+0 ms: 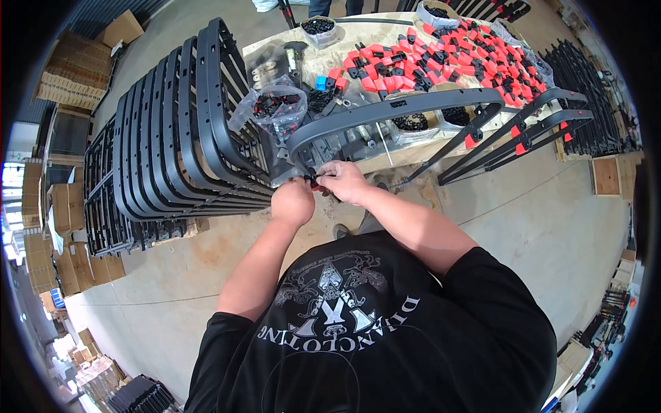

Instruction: Assembling black metal frames using plastic caps and fasteners in a manufacturing setting.

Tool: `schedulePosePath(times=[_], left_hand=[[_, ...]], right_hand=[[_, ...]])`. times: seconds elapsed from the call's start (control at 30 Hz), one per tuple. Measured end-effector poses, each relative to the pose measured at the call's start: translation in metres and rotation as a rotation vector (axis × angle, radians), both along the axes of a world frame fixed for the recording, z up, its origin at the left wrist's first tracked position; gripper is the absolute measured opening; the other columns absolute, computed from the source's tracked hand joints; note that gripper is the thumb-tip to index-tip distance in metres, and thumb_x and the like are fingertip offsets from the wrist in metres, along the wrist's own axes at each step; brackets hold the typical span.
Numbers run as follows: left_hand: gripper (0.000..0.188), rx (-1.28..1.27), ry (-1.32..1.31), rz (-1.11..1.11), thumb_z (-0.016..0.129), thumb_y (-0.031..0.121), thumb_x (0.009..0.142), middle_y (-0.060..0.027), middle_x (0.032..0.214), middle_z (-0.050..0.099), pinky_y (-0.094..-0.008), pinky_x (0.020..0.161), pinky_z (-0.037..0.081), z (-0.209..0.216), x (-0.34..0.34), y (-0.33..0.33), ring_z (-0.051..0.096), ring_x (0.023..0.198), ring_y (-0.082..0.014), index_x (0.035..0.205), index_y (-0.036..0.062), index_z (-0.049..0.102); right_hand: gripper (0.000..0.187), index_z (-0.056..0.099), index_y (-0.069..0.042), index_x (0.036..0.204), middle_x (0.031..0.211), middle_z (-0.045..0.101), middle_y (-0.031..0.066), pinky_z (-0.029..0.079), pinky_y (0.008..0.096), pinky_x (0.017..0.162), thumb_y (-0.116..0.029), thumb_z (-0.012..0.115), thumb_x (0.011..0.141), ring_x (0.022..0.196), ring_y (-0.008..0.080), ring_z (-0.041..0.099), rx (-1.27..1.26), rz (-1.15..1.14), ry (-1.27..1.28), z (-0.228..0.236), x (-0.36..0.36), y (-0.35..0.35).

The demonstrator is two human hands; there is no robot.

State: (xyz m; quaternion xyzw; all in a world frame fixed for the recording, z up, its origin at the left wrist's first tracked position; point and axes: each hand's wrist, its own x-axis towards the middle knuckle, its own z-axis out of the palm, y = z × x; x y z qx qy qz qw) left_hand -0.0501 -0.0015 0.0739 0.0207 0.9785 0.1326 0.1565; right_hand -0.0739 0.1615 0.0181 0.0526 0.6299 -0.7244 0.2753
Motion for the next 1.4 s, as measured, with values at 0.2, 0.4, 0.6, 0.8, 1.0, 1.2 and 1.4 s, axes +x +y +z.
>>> schedulePosePath(times=[0.2,0.4,0.6,0.8,1.0,1.2,1.4], left_hand=[[0.036,0.027,-0.009,-0.021,0.045,0.028,0.103,-0.0271,0.097,0.070,-0.0512,0.084,0.054,-0.003,-0.003,-0.003,0.068,0.093,-0.0431,0.098,-0.0002,0.067],[0.036,0.018,-0.021,-0.033,0.045,0.025,0.101,-0.0247,0.097,0.072,-0.0490,0.085,0.054,0.006,-0.005,0.000,0.069,0.092,-0.0408,0.094,0.0003,0.069],[0.036,0.014,-0.038,-0.023,0.045,0.026,0.101,-0.0241,0.096,0.072,-0.0492,0.085,0.054,0.004,-0.005,-0.002,0.069,0.092,-0.0411,0.096,0.0001,0.070],[0.037,0.006,-0.035,-0.020,0.044,0.026,0.102,-0.0241,0.098,0.072,-0.0493,0.085,0.054,0.005,-0.004,0.000,0.069,0.093,-0.0406,0.096,0.0004,0.070],[0.037,-0.007,-0.074,0.011,0.044,0.027,0.102,-0.0234,0.101,0.072,-0.0487,0.087,0.053,0.011,-0.004,0.004,0.069,0.096,-0.0401,0.099,0.0006,0.070],[0.036,-0.012,-0.045,0.018,0.044,0.027,0.101,-0.0237,0.101,0.071,-0.0489,0.087,0.053,0.007,-0.003,0.003,0.069,0.097,-0.0401,0.100,0.0009,0.070],[0.037,-0.009,-0.051,0.009,0.045,0.028,0.101,-0.0242,0.101,0.071,-0.0495,0.087,0.053,0.001,-0.004,0.001,0.069,0.096,-0.0405,0.099,0.0010,0.070]], right_hand=[[0.019,0.065,0.004,0.111,0.090,0.071,0.0096,0.054,0.0301,0.061,-0.005,0.067,0.094,0.071,0.0147,0.067,0.065,0.045,0.071,-0.002,-0.006,0.003],[0.028,0.069,0.004,0.104,0.078,0.068,0.0085,0.053,0.0325,0.055,-0.022,0.061,0.100,0.064,0.0160,0.066,0.207,0.197,-0.013,-0.001,-0.017,0.005],[0.039,0.069,0.002,0.096,0.068,0.061,0.0080,0.047,0.0353,0.051,-0.035,0.056,0.102,0.056,0.0177,0.058,0.262,0.163,-0.238,0.002,-0.017,-0.006],[0.042,0.068,0.001,0.097,0.072,0.061,0.0085,0.048,0.0375,0.064,-0.039,0.054,0.101,0.066,0.0210,0.060,0.147,-0.043,0.045,-0.009,-0.006,-0.008],[0.047,0.061,-0.005,0.089,0.073,0.057,0.0026,0.040,0.0329,0.051,-0.046,0.045,0.105,0.056,0.0140,0.050,0.228,0.003,-0.132,0.010,-0.003,-0.009],[0.057,0.070,-0.002,0.101,0.071,0.059,0.0040,0.037,0.0335,0.053,-0.052,0.043,0.104,0.058,0.0137,0.049,0.183,0.063,-0.179,0.011,-0.003,-0.004],[0.054,0.067,-0.001,0.101,0.074,0.059,0.0041,0.037,0.0337,0.052,-0.050,0.044,0.104,0.062,0.0142,0.051,0.108,0.176,-0.276,0.008,-0.007,0.001]])
